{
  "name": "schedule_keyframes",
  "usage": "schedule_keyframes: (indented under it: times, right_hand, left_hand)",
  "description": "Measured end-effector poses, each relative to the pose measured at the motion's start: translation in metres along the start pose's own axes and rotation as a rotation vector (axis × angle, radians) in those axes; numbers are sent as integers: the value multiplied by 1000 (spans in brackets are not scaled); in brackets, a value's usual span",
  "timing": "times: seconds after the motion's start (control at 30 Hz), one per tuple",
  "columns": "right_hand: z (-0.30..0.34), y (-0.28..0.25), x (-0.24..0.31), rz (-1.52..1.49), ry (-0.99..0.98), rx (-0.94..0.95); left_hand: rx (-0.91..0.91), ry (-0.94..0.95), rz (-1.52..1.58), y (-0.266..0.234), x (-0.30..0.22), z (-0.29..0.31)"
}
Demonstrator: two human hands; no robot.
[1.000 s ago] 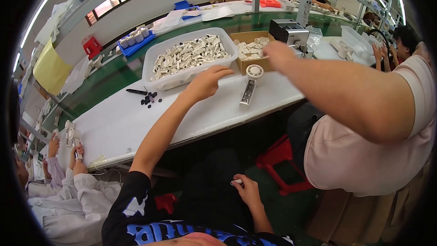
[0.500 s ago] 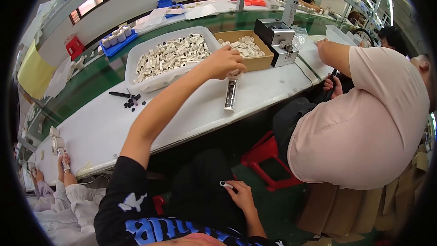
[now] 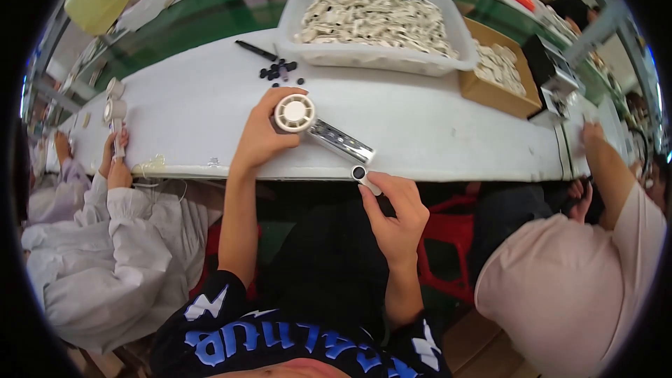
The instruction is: The person assembles small plastic components into a white handheld device housing by hand.
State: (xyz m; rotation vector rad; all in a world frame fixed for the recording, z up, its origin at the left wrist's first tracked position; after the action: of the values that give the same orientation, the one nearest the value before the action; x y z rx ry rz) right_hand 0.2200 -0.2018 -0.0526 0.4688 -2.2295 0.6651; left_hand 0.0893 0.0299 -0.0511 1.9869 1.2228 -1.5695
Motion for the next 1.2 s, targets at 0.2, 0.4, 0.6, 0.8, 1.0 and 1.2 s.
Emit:
schedule_keyframes:
  times: [0.2, 0.4, 0.6, 0.8, 1.0, 1.2]
  right_hand:
    - [-50, 31, 10, 158, -115, 82]
    - [-78, 48, 8, 170, -72, 300]
    - [-84, 51, 9, 206, -125, 370]
    - [-77, 50, 11, 242, -168, 322]
    - [-85, 51, 21, 289, -137, 396]
    - [-91, 65, 33, 382, -158, 466]
  left_hand:
    - [-94, -16, 31, 7, 7, 12]
    - [-113, 23, -67, 4, 6, 15]
    - [-104, -11, -21, 4, 2, 12]
    - [-120, 27, -71, 5, 3, 14]
    - [-118, 36, -58, 6, 5, 13]
    - [-137, 63, -94, 6, 7, 14]
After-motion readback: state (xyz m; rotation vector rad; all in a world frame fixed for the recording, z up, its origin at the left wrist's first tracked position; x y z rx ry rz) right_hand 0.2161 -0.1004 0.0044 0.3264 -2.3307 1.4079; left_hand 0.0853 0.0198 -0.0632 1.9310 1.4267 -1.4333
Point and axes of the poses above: each hand's wrist, its own z-axis away from the middle knuckle, its own y-axis out of the palm, x = y × z, the point moved 3 cm from there along -z, towards the middle knuckle, and after that the axes turned 2 degrees about -x, right-handed, at the moved point
